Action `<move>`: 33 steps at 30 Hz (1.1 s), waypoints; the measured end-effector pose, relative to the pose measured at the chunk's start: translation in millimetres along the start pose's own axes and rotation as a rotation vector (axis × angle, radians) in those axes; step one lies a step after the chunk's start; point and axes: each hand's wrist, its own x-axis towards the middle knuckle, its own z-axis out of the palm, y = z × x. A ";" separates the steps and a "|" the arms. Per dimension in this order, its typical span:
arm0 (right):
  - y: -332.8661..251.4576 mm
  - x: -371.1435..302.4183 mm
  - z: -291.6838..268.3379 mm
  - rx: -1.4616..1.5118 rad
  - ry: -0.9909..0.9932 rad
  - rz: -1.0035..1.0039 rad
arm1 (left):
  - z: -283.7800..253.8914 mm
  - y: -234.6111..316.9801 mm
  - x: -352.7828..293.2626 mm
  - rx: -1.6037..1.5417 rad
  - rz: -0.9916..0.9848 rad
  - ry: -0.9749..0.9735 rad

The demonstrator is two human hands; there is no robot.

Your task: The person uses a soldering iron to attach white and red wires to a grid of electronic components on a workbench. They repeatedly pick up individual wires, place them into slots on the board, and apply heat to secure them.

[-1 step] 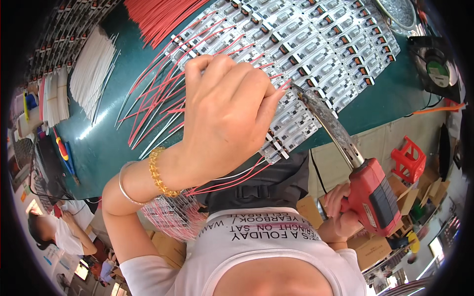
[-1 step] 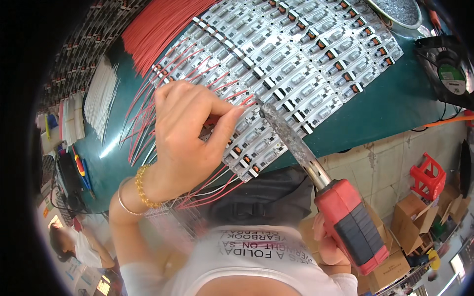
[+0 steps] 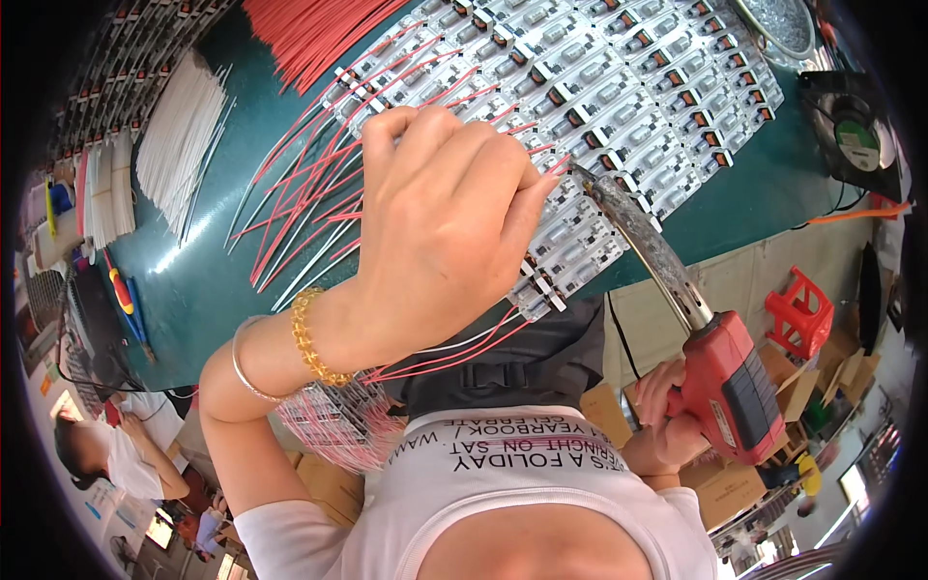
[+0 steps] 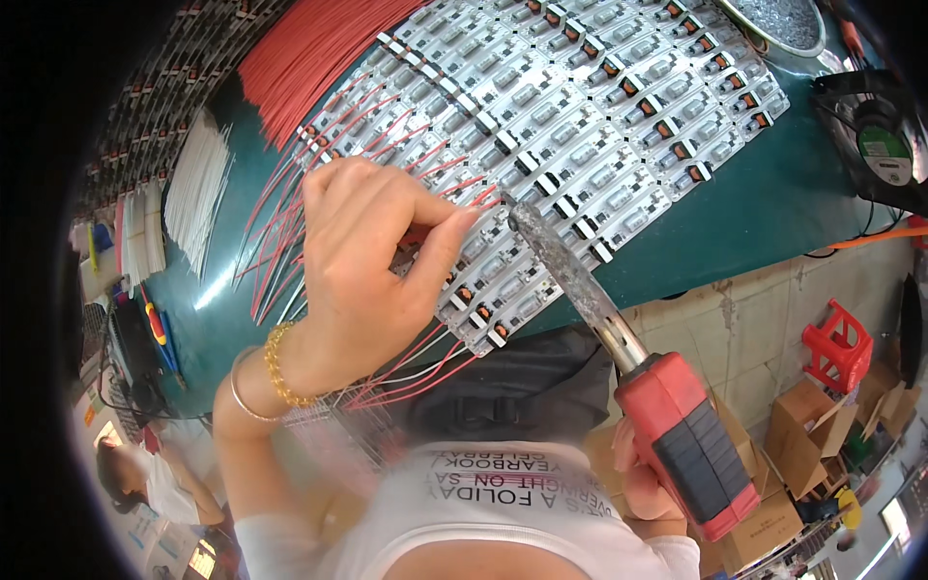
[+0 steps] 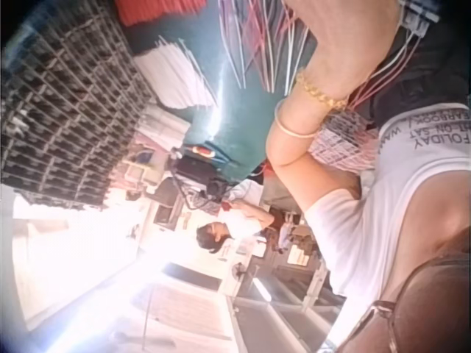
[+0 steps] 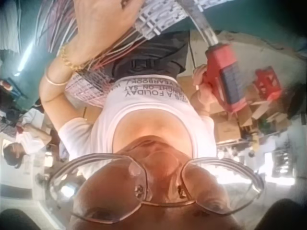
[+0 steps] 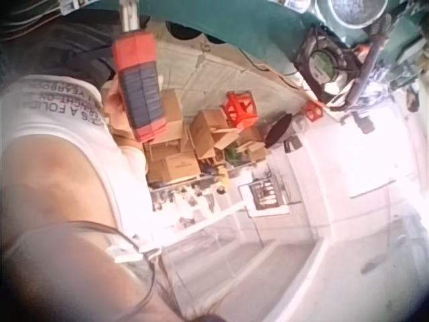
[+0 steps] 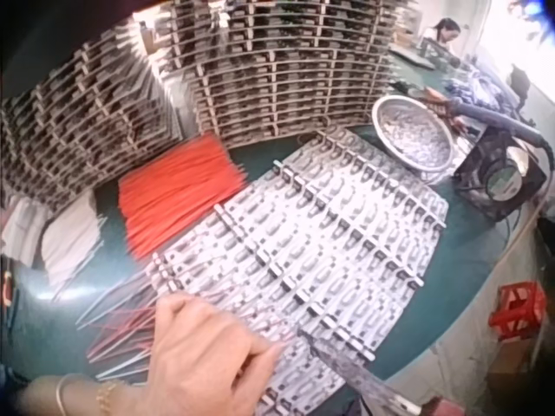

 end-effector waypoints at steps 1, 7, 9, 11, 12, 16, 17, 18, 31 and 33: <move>1.2 -0.3 0.0 0.030 -0.018 -0.049 | 0.4 -0.1 0.7 -0.006 0.007 0.001; 11.8 6.7 0.3 0.290 -0.082 -0.209 | 0.7 -1.1 -1.2 0.005 0.010 0.001; 16.6 4.9 -1.1 0.355 -0.061 -0.203 | 0.3 -0.4 -0.9 0.008 0.005 -0.004; 24.9 -1.0 -2.1 0.433 -0.019 -0.198 | 0.8 0.0 0.4 0.005 0.019 -0.004; 26.8 -2.5 -4.0 0.453 -0.007 -0.202 | 0.9 -0.7 0.6 0.005 0.031 -0.002; 20.4 -3.0 -7.1 0.432 -0.024 -0.174 | -3.8 -7.9 4.1 0.081 0.197 0.117; 18.9 -2.7 -7.9 0.422 -0.032 -0.168 | -6.6 -6.6 5.5 0.062 0.192 0.104; 17.3 -3.2 -9.4 0.414 -0.039 -0.164 | -11.0 -3.4 7.7 0.042 0.186 0.091; 26.2 -18.1 -29.3 0.412 -0.189 -0.109 | 6.3 10.0 -1.7 -0.054 0.043 0.004; 23.9 -16.1 -26.5 0.403 -0.180 -0.095 | 5.8 10.1 -2.4 -0.047 0.031 -0.003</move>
